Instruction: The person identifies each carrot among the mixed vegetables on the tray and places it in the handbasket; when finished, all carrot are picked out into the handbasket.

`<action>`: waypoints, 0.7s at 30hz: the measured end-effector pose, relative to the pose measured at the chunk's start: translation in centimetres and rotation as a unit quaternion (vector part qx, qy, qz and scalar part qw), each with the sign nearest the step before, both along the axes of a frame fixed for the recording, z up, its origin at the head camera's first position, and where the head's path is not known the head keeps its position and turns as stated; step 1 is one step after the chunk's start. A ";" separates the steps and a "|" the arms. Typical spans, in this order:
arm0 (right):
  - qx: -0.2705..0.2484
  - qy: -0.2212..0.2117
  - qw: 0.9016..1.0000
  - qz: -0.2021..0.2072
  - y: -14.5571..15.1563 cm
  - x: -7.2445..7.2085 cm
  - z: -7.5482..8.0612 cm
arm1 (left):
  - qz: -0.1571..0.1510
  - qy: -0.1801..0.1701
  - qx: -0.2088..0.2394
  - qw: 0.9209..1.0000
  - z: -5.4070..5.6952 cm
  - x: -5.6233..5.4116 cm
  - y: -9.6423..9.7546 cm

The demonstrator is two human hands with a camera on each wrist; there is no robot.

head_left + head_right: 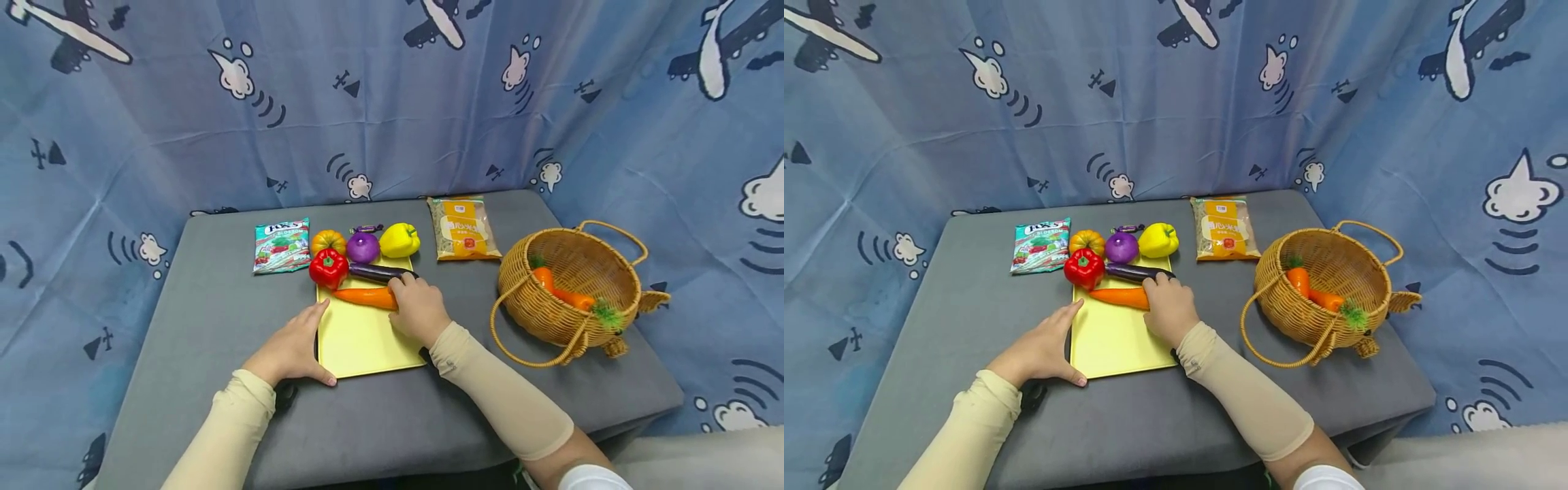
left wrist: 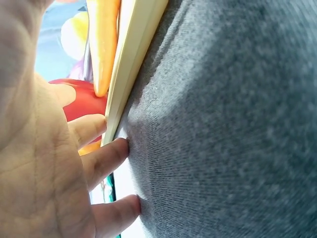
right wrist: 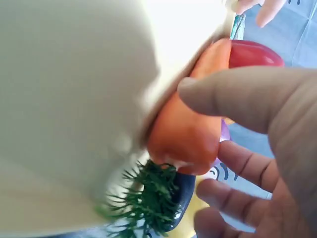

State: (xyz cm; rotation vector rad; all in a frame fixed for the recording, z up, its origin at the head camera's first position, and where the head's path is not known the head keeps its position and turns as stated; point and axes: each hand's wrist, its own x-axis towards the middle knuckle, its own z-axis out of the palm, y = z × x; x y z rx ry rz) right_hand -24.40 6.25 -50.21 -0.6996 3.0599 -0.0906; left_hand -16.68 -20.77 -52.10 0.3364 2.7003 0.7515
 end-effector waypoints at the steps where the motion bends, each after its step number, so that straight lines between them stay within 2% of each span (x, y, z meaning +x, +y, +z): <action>1: 0.002 -0.003 1.000 0.003 -0.1 -0.2 -0.1 | -0.002 0.002 -0.001 1.000 -0.1 -0.1 -0.1; 7: 0.002 -0.021 0.999 0.031 -0.8 -0.9 -1.7 | -0.004 0.002 0.001 1.000 -1.0 -0.8 -0.5; 12: 0.008 -0.021 0.999 0.030 -0.5 -0.2 -2.0 | -0.002 0.000 0.001 1.000 -1.4 -0.6 -0.4; 16: -0.042 0.001 0.998 0.036 0.9 1.4 -0.3 | 0.000 0.001 0.004 1.000 -1.6 -0.5 -0.2; 21: -0.137 0.049 0.989 0.029 5.1 4.0 4.7 | -0.009 0.006 0.014 1.000 -2.6 -0.5 0.2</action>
